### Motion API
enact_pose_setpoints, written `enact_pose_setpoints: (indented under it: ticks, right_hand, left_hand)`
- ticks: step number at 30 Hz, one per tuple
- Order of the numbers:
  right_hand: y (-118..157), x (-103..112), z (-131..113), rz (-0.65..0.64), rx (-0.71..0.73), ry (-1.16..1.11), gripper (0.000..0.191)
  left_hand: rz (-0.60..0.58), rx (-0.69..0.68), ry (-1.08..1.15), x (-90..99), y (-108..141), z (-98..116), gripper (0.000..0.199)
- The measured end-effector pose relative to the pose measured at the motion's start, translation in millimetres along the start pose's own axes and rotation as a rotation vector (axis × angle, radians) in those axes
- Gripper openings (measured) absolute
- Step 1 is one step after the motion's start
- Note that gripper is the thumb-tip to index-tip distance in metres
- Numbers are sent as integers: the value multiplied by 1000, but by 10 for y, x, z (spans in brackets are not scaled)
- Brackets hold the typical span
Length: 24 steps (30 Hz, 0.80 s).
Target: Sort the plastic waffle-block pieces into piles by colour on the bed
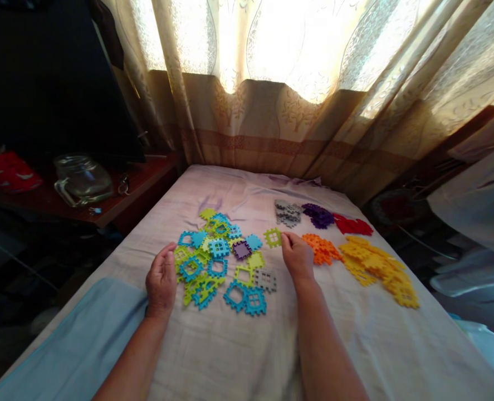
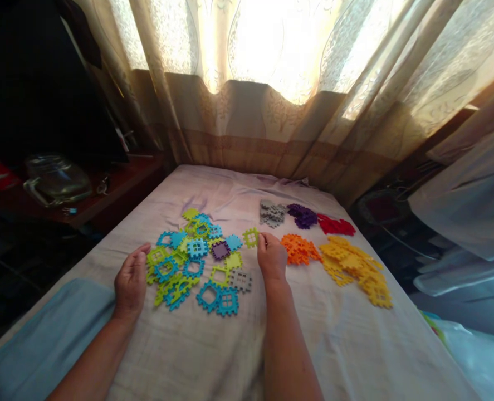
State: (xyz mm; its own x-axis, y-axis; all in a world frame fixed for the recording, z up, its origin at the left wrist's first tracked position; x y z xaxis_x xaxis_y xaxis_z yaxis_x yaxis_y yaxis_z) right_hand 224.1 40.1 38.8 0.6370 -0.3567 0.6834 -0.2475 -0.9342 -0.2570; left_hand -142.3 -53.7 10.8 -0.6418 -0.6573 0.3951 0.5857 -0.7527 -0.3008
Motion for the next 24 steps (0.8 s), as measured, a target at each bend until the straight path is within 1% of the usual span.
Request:
enact_pose_setpoints:
  ticks: [3,7,10,12,14,15,16,18,20,21,22,23,24]
  right_hand:
    - [-73,-66,226,-3,-76,3,32]
    - [-66,-170,320,-13,-86,4,34]
    - [-71,-129,320,24,-88,36,35]
    - [-83,-44,263,58,-65,74,35]
    - [-86,40,165,52,-43,86,34]
    - [-80,61,105,13,-38,75,33]
    - [-64,63,38,-52,-35,56,31]
    - [7,15,-121,-237,-16,8,26]
    - [128,-70,-301,-429,34,-19,22]
    - [194,-115,-381,-502,61,-13,20]
    - [255,-161,-444,-551,84,7,19]
    - [304,-208,-491,-570,101,34,19]
    - [341,-253,-529,-559,122,62,20]
  left_hand:
    - [-2,7,-12,-3,-2,-14,51]
    - [-13,-10,-7,-10,0,4,48]
    - [-12,10,-7,-9,5,4,47]
    - [-7,16,-4,-8,6,5,46]
    - [-5,19,-2,-10,6,6,46]
    - [-3,19,-3,-10,7,7,46]
    - [1,20,-3,-9,7,7,47]
    - [8,19,0,-8,8,8,47]
    - [13,16,3,-7,6,5,47]
    - [14,16,6,-8,4,-1,47]
    - [13,19,7,-10,1,-9,47]
    - [12,22,8,-13,-2,-20,47]
    - [12,25,10,-15,-6,-32,47]
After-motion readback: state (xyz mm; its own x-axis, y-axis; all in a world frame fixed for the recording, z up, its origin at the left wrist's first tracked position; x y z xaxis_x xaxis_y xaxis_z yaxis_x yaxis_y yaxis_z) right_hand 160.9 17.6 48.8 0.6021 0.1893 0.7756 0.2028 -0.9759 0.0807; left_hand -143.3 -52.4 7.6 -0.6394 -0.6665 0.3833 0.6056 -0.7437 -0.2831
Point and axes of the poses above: each hand's wrist, its own y-axis away from the middle knuckle, its own x-axis out of the back of the hand, z = x × y, the point moved 7 cm from there along -y, towards the middle knuckle, and after that the axes turned 8 degrees about -y, right-handed, at the moved point
